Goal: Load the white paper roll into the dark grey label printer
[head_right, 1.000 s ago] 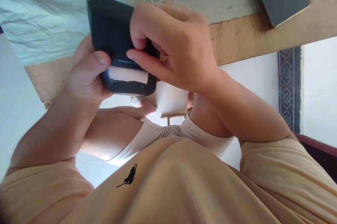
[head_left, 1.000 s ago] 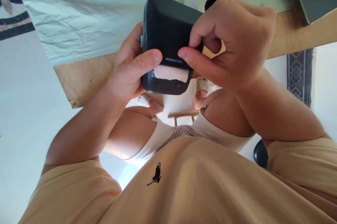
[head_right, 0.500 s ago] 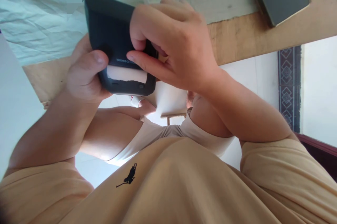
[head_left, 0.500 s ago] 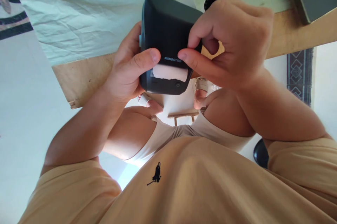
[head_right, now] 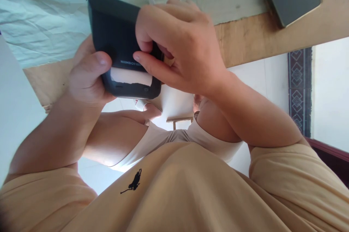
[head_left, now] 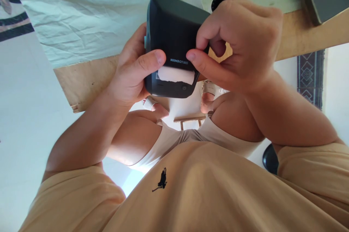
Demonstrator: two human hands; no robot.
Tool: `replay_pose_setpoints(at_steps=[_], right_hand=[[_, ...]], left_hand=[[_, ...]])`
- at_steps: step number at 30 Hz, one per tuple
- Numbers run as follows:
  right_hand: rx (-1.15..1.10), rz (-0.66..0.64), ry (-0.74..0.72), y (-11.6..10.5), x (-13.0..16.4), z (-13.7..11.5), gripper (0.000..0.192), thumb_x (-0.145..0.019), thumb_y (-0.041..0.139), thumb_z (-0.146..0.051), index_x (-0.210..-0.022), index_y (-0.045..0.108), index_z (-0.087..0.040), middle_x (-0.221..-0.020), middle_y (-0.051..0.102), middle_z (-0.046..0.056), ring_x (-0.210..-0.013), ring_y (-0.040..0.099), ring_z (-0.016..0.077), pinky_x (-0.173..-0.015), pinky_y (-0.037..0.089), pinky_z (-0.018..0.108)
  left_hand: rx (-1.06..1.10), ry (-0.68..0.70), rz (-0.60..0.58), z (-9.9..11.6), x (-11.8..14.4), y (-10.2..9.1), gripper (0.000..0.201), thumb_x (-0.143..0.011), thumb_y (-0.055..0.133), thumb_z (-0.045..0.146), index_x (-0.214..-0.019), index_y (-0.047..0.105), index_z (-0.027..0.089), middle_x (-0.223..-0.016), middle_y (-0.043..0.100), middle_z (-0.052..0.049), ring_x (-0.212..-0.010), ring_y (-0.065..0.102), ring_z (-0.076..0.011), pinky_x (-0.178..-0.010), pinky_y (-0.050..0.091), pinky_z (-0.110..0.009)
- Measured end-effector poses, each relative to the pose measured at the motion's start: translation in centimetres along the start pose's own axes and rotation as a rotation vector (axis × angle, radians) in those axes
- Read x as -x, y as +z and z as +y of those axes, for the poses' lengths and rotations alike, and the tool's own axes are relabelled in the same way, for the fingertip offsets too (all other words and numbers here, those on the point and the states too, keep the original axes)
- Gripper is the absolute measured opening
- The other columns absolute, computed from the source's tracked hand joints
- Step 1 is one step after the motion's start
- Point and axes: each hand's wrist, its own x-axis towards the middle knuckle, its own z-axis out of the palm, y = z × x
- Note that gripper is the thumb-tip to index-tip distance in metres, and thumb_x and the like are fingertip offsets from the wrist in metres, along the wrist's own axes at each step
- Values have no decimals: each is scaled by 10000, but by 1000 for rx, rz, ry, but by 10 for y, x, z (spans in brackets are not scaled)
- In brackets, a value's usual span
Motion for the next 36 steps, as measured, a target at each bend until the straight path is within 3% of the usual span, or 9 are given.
replay_pose_setpoints(at_steps=[28,33,36], right_hand=[[-11,11,25,0,3,1,169,-678,511,-322,-689,471,-158,-556,387,-26,-613,301,22,-637,282,196],[-12,-3,36,-1,3,0,172,-694,491,-331,-688,476,-160,-565,388,-24,-612,305,21,-639,283,197],[-1,1,27,-2,2,0,175,-706,475,-335,-686,477,-161,-561,384,-23,-607,306,20,-636,283,194]], left_hand=[[-54,2,-45,0,0,-6,407,-674,588,338,-1016,458,160,-965,579,-81,-905,566,-211,-733,475,-354],[-37,12,-57,-1,0,-5,403,-667,590,328,-1005,458,154,-1007,572,-115,-979,559,-269,-804,461,-409],[-28,19,-40,0,0,-5,395,-665,598,316,-994,467,141,-990,574,-106,-957,567,-235,-809,463,-373]])
